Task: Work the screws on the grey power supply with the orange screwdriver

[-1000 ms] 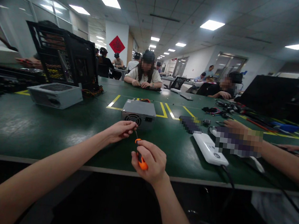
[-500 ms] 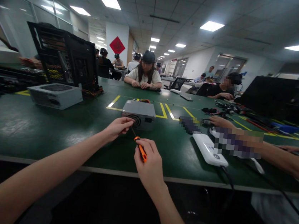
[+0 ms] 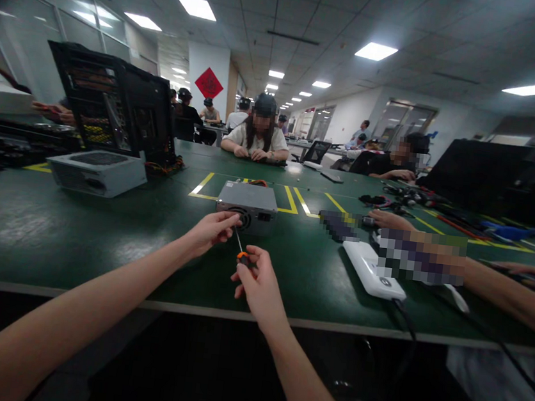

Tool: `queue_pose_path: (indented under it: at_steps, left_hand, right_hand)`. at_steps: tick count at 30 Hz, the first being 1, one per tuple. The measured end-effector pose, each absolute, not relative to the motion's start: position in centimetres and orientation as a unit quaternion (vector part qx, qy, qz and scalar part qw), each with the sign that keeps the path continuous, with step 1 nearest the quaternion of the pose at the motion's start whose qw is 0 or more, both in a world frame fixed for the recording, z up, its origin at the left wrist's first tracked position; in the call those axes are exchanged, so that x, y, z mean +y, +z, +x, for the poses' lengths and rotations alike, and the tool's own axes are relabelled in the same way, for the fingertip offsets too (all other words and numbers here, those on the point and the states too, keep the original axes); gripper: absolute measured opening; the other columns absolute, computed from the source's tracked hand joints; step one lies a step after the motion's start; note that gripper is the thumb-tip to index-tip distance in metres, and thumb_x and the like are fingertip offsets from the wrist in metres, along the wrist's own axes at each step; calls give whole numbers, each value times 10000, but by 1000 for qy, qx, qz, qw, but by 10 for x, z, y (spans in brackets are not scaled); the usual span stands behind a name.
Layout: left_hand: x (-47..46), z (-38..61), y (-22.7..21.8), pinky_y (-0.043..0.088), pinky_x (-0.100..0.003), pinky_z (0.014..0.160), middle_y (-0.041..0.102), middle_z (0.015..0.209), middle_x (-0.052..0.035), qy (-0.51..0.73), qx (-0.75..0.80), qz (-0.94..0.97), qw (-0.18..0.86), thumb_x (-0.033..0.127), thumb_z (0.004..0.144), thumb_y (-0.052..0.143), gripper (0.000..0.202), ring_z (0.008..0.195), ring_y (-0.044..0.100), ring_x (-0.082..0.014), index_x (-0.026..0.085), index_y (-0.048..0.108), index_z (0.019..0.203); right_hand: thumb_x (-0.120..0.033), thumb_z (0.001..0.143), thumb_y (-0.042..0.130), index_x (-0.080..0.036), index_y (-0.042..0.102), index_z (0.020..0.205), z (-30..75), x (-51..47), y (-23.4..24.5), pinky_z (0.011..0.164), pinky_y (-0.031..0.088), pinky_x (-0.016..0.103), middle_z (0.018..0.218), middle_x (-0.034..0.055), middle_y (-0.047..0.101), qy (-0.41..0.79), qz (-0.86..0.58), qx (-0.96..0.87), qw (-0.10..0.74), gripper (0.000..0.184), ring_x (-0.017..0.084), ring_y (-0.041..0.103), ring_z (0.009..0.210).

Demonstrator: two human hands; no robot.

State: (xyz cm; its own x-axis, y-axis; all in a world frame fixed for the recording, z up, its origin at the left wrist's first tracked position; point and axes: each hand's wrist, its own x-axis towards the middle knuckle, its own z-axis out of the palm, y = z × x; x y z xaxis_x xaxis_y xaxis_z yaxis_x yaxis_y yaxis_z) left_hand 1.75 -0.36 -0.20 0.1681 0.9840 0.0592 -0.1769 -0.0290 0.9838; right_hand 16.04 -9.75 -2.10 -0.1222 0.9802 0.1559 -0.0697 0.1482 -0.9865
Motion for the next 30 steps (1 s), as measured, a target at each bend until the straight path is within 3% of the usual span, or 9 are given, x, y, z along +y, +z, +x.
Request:
queue_pose_path:
  at_steps: [3,7,19,30]
  left_hand:
    - [-7,19,0,331,-133,385,603,1015,-73,484,410,510,581,390,720,630,331,504,496,-18,146,596,942]
    - [-9,19,0,342,-136,396,600,1052,-88,469,428,511,579,365,715,642,360,513,510,-25,145,574,992]
    - [-5,21,-6,335,-130,393,612,1015,-86,459,423,528,576,261,759,583,276,503,512,-31,144,545,1005]
    - [9,49,11,312,-135,373,643,917,-77,442,448,477,613,205,813,466,169,457,503,-29,121,608,850]
  right_hand:
    - [-283,676,605,-192,448,1006,165,-94,-15,424,414,180,893,20,526,551,-393,-464,571,376,91,530,648]
    - [-215,629,642,-176,513,887,175,-86,-4,442,398,162,798,3,562,576,-402,-349,621,291,71,520,608]
    - [-206,623,643,-177,554,858,172,-81,-8,453,379,146,775,-6,588,606,-385,-352,600,254,54,512,592]
    - [-201,644,612,-179,553,858,176,-75,-12,433,387,165,789,15,592,608,-394,-358,589,223,67,518,573]
